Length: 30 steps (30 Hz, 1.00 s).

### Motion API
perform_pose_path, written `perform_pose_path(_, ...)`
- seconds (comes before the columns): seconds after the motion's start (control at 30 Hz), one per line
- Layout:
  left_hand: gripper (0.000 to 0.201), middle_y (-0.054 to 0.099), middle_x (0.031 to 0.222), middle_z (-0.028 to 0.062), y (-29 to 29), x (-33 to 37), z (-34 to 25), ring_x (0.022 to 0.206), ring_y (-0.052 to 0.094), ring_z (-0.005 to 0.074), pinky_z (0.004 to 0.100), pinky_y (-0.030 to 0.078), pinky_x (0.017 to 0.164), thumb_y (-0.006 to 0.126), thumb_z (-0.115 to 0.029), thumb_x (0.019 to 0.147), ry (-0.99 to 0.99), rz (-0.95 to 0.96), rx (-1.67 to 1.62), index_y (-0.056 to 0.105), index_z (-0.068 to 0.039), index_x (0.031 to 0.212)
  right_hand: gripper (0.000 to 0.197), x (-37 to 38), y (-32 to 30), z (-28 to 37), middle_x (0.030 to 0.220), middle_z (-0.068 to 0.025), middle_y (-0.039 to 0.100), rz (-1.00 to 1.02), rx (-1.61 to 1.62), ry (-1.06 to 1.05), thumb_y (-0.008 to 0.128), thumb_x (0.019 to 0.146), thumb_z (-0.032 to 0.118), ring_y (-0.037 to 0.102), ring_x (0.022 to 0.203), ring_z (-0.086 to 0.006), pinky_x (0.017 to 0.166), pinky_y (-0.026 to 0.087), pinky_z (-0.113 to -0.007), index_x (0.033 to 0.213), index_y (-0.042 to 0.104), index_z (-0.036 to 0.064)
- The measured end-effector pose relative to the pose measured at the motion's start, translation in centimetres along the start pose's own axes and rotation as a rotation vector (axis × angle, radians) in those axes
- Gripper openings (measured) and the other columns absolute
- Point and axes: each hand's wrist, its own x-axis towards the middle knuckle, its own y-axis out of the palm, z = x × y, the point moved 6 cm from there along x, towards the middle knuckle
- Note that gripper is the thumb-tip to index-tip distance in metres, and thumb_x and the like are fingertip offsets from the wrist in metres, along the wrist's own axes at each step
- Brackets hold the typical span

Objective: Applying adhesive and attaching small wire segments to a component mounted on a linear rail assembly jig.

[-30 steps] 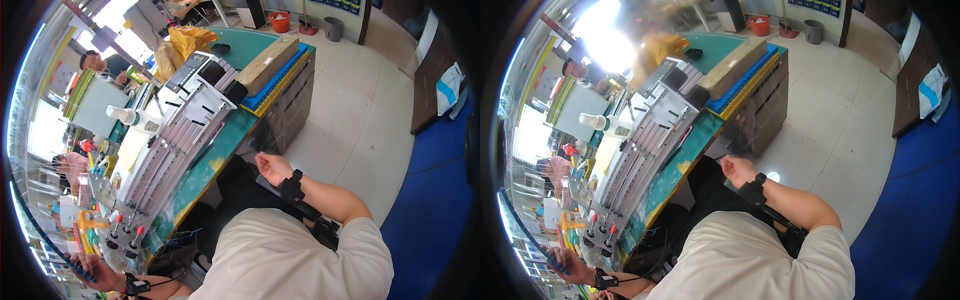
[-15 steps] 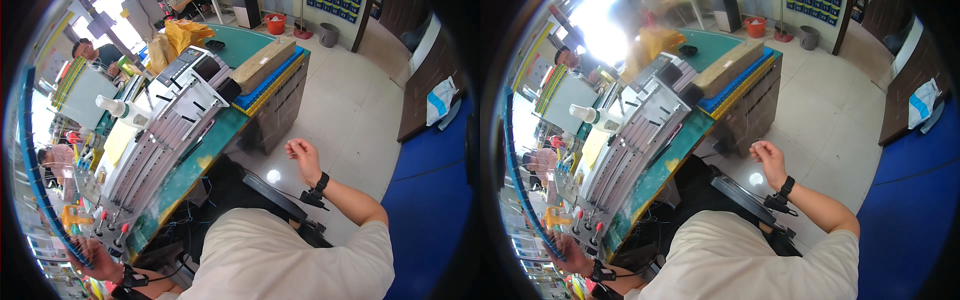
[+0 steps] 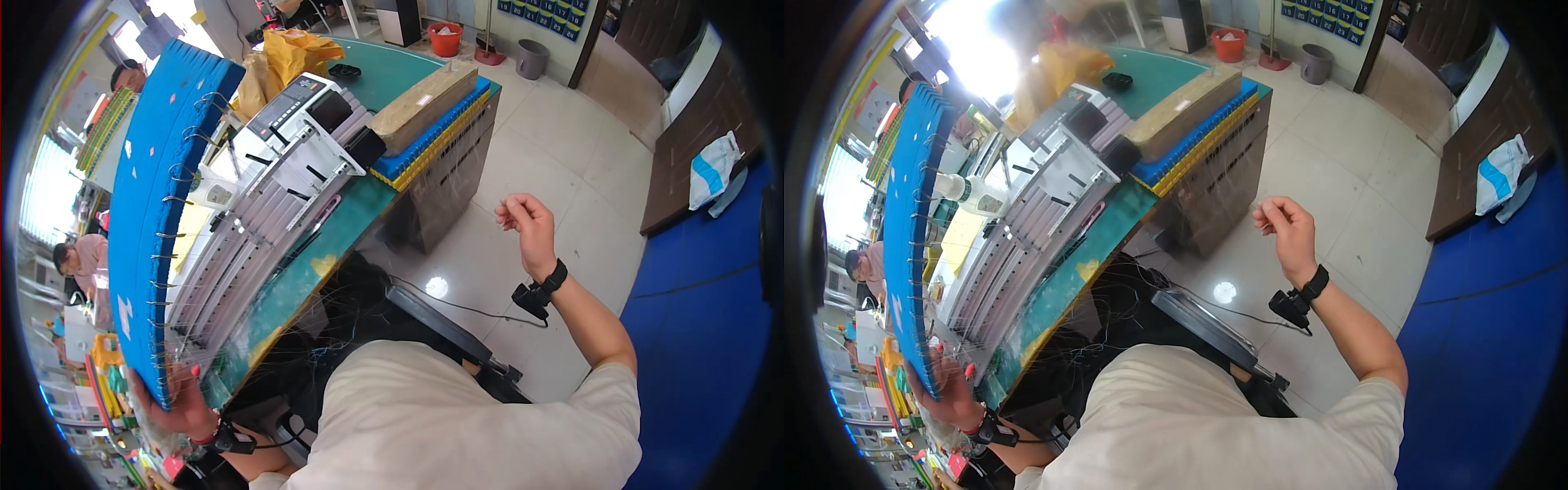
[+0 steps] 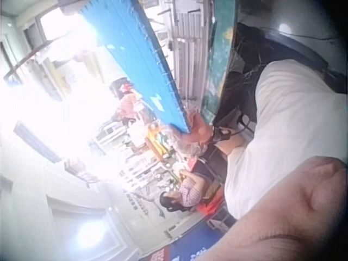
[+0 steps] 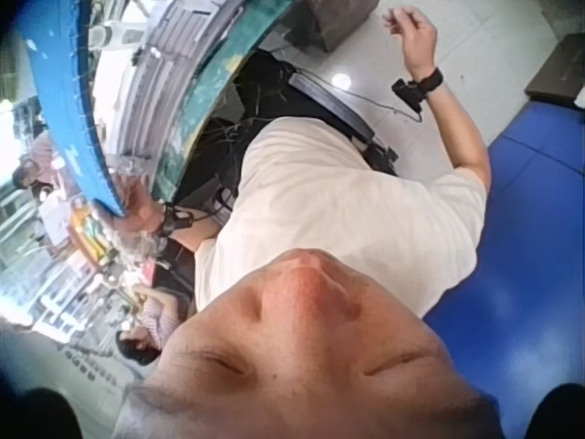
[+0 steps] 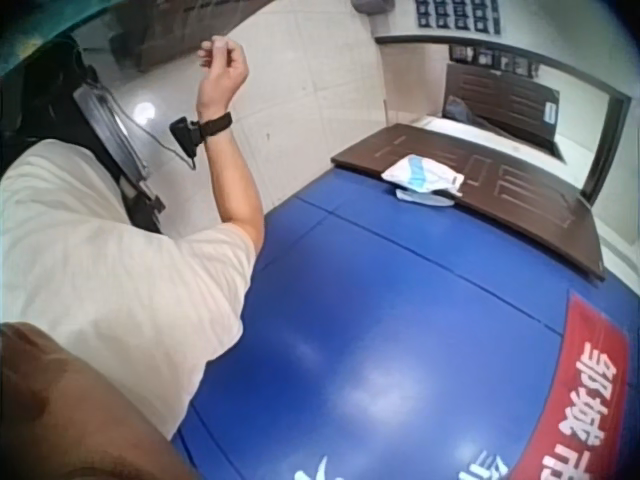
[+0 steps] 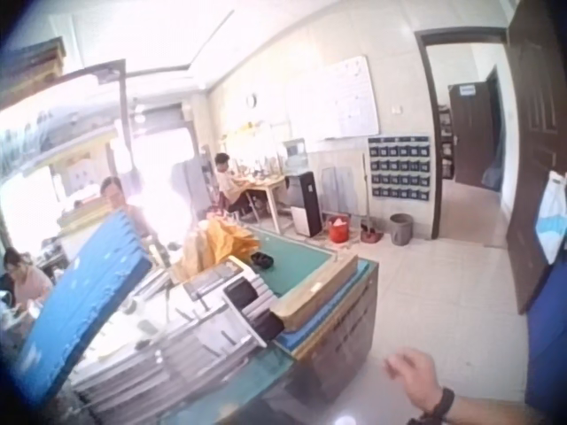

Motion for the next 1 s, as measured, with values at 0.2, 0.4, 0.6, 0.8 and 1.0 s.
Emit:
perform_pose_path(0.2, 0.052, 0.053, 0.080, 0.0048, -1.5, -0.5, 1.1, 0.058, 0.043, 0.0061, 0.0245, 0.040, 0.058, 0.055, -0.030, 0.114, 0.013, -0.182, 0.104, 0.048, 0.016, 0.138, 0.012, -3.2, -1.5, -5.7, 0.093, -0.0030, 0.072, -0.100, 0.666, 0.752, 0.058, 0.109, 0.014, 0.064, 0.076, -0.0108, 0.066, 0.051, -0.024, 0.107, 0.065, 0.0042)
perform_pose_path(0.4, 0.060, 0.063, 0.098, 0.0142, -7.0, -1.3, -1.5, 0.063, 0.053, 0.0126, 0.0342, 0.052, 0.070, 0.054, -0.032, 0.113, -0.023, -0.167, 0.202, 0.040, 0.013, 0.151, 0.009, -5.2, -3.3, -9.4, 0.069, 0.0062, 0.045, -0.015, 0.792, 0.943, 0.059, 0.109, 0.014, 0.038, 0.054, -0.0068, 0.049, 0.033, -0.025, 0.108, 0.061, 0.0056)
perform_pose_path(0.6, 0.052, 0.068, 0.136, 0.0279, -6.3, -1.4, -1.6, 0.105, 0.075, 0.0358, 0.0428, 0.058, 0.092, 0.061, -0.026, 0.108, -0.226, 0.255, -0.004, 0.055, 0.005, 0.149, 0.011, -5.3, -3.6, -9.3, 0.066, 0.0081, 0.037, -0.058, 0.354, 0.839, 0.061, 0.109, 0.016, 0.031, 0.053, -0.0055, 0.049, 0.028, -0.025, 0.109, 0.063, 0.0054)
perform_pose_path(0.8, 0.048, 0.069, 0.112, 0.0238, -6.3, -4.0, -0.7, 0.061, 0.051, 0.0153, 0.0332, 0.051, 0.073, 0.057, -0.025, 0.113, 0.267, -0.777, 0.258, 0.051, 0.012, 0.142, 0.014, -4.6, -3.3, -6.9, 0.064, 0.0101, 0.033, -0.007, 0.083, 0.621, 0.062, 0.109, 0.019, 0.026, 0.050, -0.0042, 0.048, 0.024, -0.025, 0.108, 0.066, 0.0053)
perform_pose_path(1.0, 0.050, 0.066, 0.135, 0.0291, -11.3, -4.3, -1.5, 0.079, 0.069, 0.0248, 0.0424, 0.059, 0.090, 0.058, -0.028, 0.111, 0.149, -0.548, 0.289, 0.053, 0.005, 0.148, 0.017, -3.6, -1.0, -1.5, 0.062, 0.0109, 0.034, 0.115, 0.108, 0.267, 0.061, 0.111, 0.019, 0.026, 0.051, -0.0031, 0.049, 0.021, -0.025, 0.110, 0.070, 0.0049)
